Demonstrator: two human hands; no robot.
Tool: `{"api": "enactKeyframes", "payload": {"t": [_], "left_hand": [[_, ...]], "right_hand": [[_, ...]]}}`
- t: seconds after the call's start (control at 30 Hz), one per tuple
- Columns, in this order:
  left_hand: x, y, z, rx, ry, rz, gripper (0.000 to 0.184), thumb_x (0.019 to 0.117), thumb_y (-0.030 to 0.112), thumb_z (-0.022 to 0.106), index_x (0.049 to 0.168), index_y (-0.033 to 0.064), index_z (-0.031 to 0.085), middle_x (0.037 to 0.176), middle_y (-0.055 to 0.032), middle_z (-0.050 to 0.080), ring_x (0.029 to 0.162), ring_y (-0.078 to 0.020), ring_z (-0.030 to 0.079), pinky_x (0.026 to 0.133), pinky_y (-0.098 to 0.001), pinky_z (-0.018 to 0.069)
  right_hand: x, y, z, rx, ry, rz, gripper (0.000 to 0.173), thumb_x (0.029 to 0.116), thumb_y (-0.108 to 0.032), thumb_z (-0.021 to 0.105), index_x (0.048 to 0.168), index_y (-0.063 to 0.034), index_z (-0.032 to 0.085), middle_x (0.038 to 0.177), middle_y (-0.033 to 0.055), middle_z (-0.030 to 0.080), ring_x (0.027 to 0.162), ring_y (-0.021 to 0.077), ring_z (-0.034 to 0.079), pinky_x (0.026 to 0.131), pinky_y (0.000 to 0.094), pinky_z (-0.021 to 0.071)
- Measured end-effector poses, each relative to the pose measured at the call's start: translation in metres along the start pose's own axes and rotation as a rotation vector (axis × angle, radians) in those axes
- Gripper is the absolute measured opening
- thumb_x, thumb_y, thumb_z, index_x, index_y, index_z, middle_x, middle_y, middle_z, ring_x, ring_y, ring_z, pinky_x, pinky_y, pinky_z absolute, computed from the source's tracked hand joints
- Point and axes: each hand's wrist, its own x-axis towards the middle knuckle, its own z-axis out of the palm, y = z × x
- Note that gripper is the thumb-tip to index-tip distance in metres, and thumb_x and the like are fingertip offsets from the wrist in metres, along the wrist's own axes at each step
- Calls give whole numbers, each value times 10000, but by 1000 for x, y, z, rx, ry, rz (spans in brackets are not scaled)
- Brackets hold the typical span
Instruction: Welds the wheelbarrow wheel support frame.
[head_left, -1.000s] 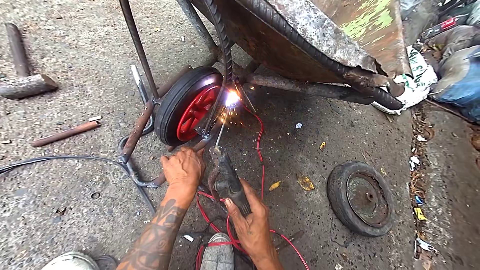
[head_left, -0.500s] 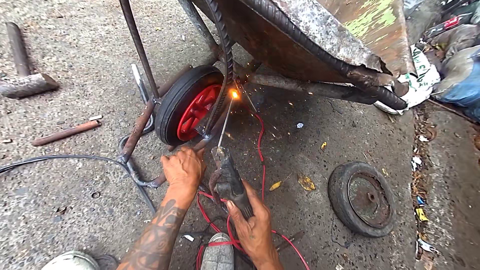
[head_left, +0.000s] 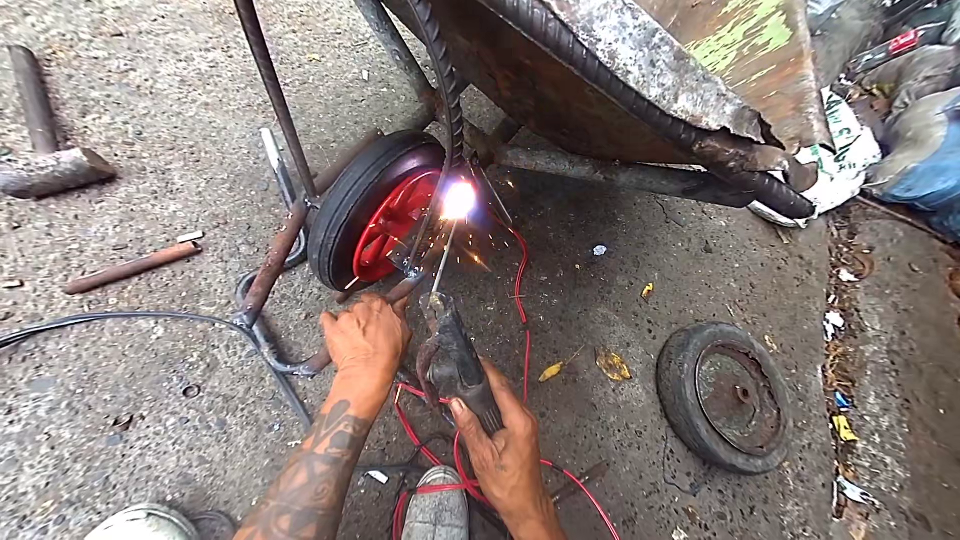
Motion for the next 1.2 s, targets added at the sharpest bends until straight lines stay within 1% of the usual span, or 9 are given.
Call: {"api": "enactKeyframes", "payload": {"t": [0.13,0.27,0.43,0.5,0.63,0.77,0.9,1.0,1.2], "left_hand": [[0,0,1,-16,8,0,496,1073,392,432,1147,-61,617,1038,-264,697,1031,-436,681,964,-601,460],[-1,-1,1,-11,20,3,529,1088,417,398,1149,-65,608,1021,-266,700,1030,-437,686,974,-592,463],[-2,-1,2,-36,51,7,485,1070,375,460,1126,-83,611,997,-278,695,1002,-448,685,947,-595,468],[-2,-2,3,-31,48,10,475,1076,360,443,1129,-84,601,994,-278,692,1003,-448,684,943,-591,471],[0,-2,4,-22,38,5,533,1085,414,408,1129,-82,598,1000,-282,692,1014,-448,684,955,-597,465],[0,-2,4,-20,46,11,517,1086,403,404,1101,-73,605,985,-271,697,1005,-448,687,946,-590,471],[0,-2,3,-19,40,3,541,1085,428,401,1111,-73,604,994,-270,698,1012,-442,687,956,-593,466],[0,-2,4,-18,48,7,539,1082,433,407,1091,-67,610,979,-267,697,998,-440,689,939,-590,473],[1,-2,5,-25,41,3,552,1085,444,396,1101,-64,613,988,-265,700,1006,-449,687,958,-595,465]], "right_hand": [[0,0,0,3,-2,11,543,970,-358,676,1388,-16,617,1223,74,722,1053,98,710,888,306,615],[0,1,1,-13,-6,15,541,965,-352,683,1391,-24,617,1224,67,721,1045,95,710,879,308,616],[1,0,1,-13,-5,9,548,969,-359,676,1391,-15,615,1245,79,716,1071,97,706,903,304,608],[1,-1,1,-14,-6,20,547,967,-356,679,1388,-13,617,1231,79,719,1056,94,708,899,293,606],[1,-1,2,-11,-8,21,547,970,-349,676,1393,-9,611,1235,82,719,1064,95,707,904,295,606],[2,-2,1,-25,-7,31,544,970,-367,672,1394,-30,618,1221,68,725,1040,88,711,877,296,612],[2,-2,2,-23,-10,43,544,969,-373,672,1395,-39,619,1224,63,724,1037,90,713,872,307,615],[2,-1,2,-23,-7,38,543,967,-368,675,1395,-38,619,1229,64,723,1038,88,713,873,302,615],[4,-2,2,-2,-8,42,550,963,-351,685,1393,-17,614,1225,79,721,1041,91,710,882,292,611]]}}
